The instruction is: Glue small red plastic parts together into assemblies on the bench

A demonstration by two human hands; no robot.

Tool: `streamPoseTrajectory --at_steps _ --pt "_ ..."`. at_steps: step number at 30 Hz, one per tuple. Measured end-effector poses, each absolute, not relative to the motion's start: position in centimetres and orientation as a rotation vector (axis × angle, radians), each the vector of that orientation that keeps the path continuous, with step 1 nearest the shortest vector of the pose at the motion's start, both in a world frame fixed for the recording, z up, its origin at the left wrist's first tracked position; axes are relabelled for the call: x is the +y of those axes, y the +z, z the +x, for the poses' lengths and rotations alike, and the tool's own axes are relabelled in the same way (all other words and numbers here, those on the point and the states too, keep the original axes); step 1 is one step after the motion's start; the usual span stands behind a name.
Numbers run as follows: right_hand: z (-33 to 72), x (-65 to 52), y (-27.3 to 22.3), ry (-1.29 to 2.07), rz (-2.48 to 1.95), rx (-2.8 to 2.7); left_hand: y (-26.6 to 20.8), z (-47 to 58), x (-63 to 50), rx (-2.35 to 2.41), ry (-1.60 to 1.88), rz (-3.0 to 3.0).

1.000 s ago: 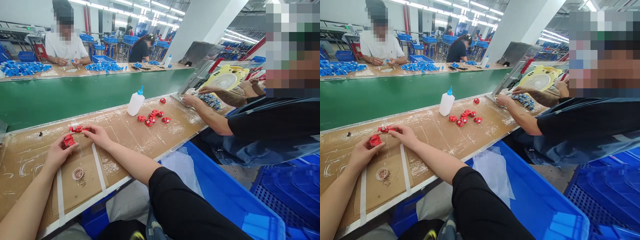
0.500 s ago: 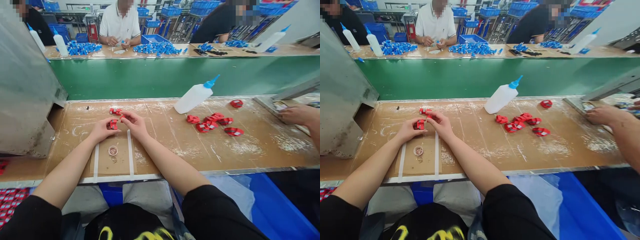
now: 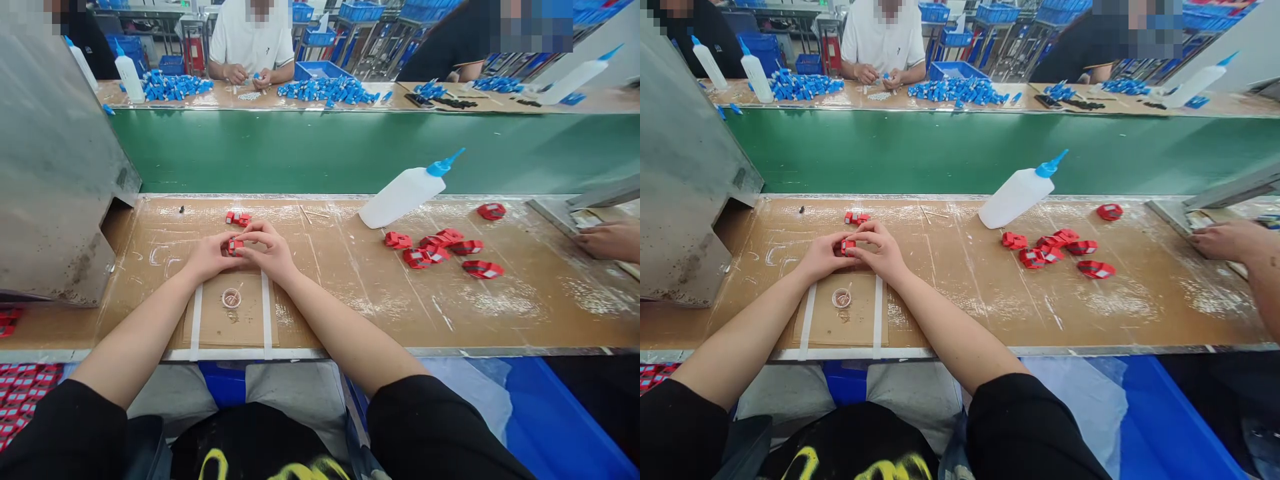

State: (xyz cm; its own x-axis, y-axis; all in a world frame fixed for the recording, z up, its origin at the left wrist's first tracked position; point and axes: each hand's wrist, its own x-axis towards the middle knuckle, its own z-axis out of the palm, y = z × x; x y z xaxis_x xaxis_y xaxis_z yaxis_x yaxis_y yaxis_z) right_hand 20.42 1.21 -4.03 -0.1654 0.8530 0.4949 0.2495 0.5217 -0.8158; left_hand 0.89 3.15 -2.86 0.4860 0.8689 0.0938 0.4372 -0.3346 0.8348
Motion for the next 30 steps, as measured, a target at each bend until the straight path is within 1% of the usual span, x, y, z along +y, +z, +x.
streamPoseTrajectory --at_steps 4,7,12,15,22,26,30 --pt "20.4 1.4 -4.5 0.805 -0.969 -1.648 -3.0 0.9 3.2 1.091 0.764 1.969" --pt "20.3 1.3 -4.7 0.863 -0.945 -1.628 -3.3 1.1 3.2 1.036 0.825 1.875" --pt "20.3 1.1 -4.4 0.819 -0.878 -1.614 -3.3 1.5 3.1 0.839 0.867 1.658" --pt "20.4 1.2 -4.5 0.855 -0.906 -1.558 -3.1 1.5 3.2 0.775 0.887 1.579" --pt "21.0 1.9 -5.2 0.918 -0.896 -1.544 -3.3 0.9 3.8 0.697 0.881 1.571" --pt "21.3 1.1 -4.7 0.893 -0.952 -1.622 -3.0 0.8 2.7 0.749 0.875 1.643" --pt "21.3 0.5 -4.9 0.991 -0.958 -1.749 -3.0 0.1 2.3 0.888 0.704 1.783"
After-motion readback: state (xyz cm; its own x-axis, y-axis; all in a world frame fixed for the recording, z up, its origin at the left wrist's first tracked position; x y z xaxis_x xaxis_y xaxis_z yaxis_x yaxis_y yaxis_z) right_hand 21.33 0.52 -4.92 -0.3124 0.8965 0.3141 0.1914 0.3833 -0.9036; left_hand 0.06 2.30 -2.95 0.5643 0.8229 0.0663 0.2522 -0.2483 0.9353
